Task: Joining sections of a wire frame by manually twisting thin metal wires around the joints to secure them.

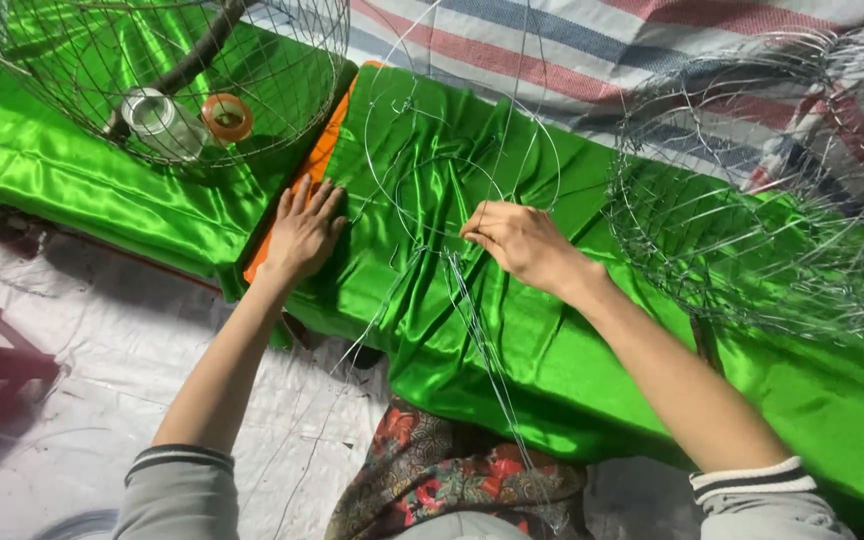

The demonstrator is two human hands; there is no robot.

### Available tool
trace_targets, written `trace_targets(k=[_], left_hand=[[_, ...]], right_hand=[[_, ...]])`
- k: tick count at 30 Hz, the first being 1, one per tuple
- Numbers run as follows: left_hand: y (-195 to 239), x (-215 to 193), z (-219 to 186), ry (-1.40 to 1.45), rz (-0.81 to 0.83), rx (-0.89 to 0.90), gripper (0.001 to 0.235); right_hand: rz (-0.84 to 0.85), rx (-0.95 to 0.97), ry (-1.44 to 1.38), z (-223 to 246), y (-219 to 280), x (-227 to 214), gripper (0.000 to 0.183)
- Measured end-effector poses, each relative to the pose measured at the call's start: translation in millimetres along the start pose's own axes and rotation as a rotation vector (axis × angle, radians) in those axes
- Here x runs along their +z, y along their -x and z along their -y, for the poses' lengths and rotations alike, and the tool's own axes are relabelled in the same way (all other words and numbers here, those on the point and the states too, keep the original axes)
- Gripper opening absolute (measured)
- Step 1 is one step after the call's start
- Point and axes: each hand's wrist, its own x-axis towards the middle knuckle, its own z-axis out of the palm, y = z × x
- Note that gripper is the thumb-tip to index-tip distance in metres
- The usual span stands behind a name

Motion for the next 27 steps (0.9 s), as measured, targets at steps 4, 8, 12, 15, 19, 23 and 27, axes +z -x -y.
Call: trace_targets(k=[4, 8, 12, 15, 19, 23, 27], left_hand=[[9.0, -26.6, 10.1, -0.148, 0.046, -0.012, 0.058], [2.4, -19.0, 30.5, -0.282, 0.018, 0.030, 0.058], [-1.6, -16.0, 47.9, -0.353, -0.005, 0.081, 0.058], [-5.0, -7.3, 56.2, -0.369, -0.045, 0.068, 0.057], [-15.2, -0.6, 63.9, -0.380, -0.061, 0.090, 0.054], [-71.8, 45.2, 88.0, -0.208, -0.304, 0.194, 0.033], [-150.1, 85.3, 77.2, -0.129, -0.380, 0.194, 0.036]], right_hand=[[-0.033, -0.069, 0.044, -5.4, -3.1, 8.9, 0.024], [-0.061, -0.077, 0.024, -2.8, -5.7, 7.8, 0.022], [-0.057, -0.051, -0.020, -13.0, -7.9, 16.1, 0.024], [-0.053, -0.053, -0.020, -16.0, -10.1, 23.0, 0.023], [-0.042, -0.050, -0.021, -11.0, -9.7, 18.5, 0.024], [-0.064, -0.059, -0.006, -8.4, -11.8, 11.7, 0.022], [0.003, -0.033, 0.028, 9.4, -16.1, -4.3, 0.025]])
